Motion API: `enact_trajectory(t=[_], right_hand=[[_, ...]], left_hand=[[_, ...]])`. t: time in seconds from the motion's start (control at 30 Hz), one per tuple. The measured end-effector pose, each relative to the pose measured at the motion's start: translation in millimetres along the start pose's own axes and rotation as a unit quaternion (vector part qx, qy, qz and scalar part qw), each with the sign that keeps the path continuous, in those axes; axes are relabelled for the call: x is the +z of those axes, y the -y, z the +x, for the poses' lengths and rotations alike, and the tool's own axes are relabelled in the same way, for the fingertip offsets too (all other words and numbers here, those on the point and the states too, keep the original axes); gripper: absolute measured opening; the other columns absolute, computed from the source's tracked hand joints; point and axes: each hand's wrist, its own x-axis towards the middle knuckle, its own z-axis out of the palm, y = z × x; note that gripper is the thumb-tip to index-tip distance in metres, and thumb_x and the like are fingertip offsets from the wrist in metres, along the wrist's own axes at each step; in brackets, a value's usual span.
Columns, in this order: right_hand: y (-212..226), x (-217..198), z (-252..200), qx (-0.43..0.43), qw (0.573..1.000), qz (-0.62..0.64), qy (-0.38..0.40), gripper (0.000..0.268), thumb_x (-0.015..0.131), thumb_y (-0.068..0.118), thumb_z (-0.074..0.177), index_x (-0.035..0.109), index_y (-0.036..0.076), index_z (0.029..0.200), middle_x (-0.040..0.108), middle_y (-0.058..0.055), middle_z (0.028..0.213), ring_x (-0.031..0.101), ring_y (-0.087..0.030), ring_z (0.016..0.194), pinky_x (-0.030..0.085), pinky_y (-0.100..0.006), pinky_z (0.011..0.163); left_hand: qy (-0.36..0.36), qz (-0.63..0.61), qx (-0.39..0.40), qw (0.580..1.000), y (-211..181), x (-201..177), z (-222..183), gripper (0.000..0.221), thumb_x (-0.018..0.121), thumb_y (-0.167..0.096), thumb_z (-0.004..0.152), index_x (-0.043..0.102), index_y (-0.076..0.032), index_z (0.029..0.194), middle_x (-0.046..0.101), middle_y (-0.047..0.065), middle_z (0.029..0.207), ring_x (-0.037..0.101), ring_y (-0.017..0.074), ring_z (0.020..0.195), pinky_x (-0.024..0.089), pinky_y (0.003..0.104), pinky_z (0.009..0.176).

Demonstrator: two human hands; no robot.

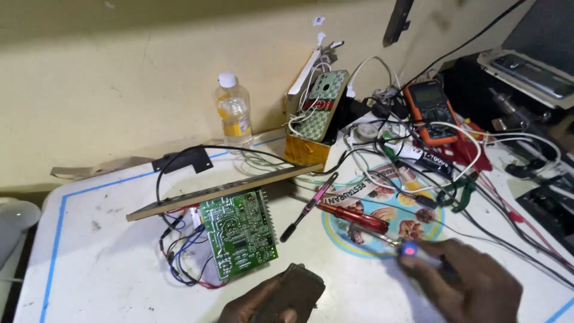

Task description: Soldering and desoldering electronic components on a circuit board using a soldering iron at a repair workbench.

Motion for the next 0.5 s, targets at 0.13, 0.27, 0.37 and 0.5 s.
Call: enact_trajectory(t=[0.13,0.27,0.37,0.5], right_hand=[[4.1,4.2,2.2,0.152,0.969,0.194,-0.037,0.033,0.075,0.034,0.085,0.085,0.005,0.099,0.059,-0.015,0.056,0.041,-0.023,0.054,0.028,-0.035,0.052],[-28.4,19.6,-8.8,0.203,0.91,0.343,0.111,0.056,0.057,0.04,0.098,0.081,-0.01,0.089,0.063,-0.024,0.053,0.043,-0.03,0.044,0.027,-0.04,0.048],[-17.5,28.1,-12.6,0.337,0.829,0.424,0.141,0.065,0.059,0.038,0.102,0.078,-0.023,0.091,0.057,-0.03,0.059,0.047,-0.037,0.047,0.033,-0.042,0.052],[-41.2,42.1,-11.5,0.297,0.812,0.486,0.125,0.049,0.059,0.02,0.097,0.073,-0.025,0.11,0.056,-0.033,0.09,0.05,-0.043,0.075,0.042,-0.049,0.075]], left_hand=[[-0.007,0.028,-0.003,1.0,-1.4,-4.3,12.9,0.069,0.089,-0.021,0.062,0.089,-0.023,0.131,0.096,0.002,0.11,0.084,0.0127,0.105,0.058,0.023,0.095],[-0.008,0.073,-0.043,0.996,-1.3,9.5,10.6,0.075,0.093,-0.022,0.062,0.084,-0.031,0.135,0.095,-0.006,0.12,0.082,0.0066,0.117,0.054,0.018,0.106],[-0.083,0.068,-0.101,0.989,-29.3,21.2,-16.2,0.049,0.084,-0.019,0.078,0.093,-0.029,0.125,0.097,-0.005,0.111,0.084,0.0055,0.109,0.059,0.019,0.098],[-0.107,0.0,-0.059,0.993,-30.0,20.0,-19.5,0.026,0.086,-0.019,0.083,0.101,-0.01,0.102,0.074,0.0,0.082,0.066,0.0091,0.084,0.045,0.021,0.079]])
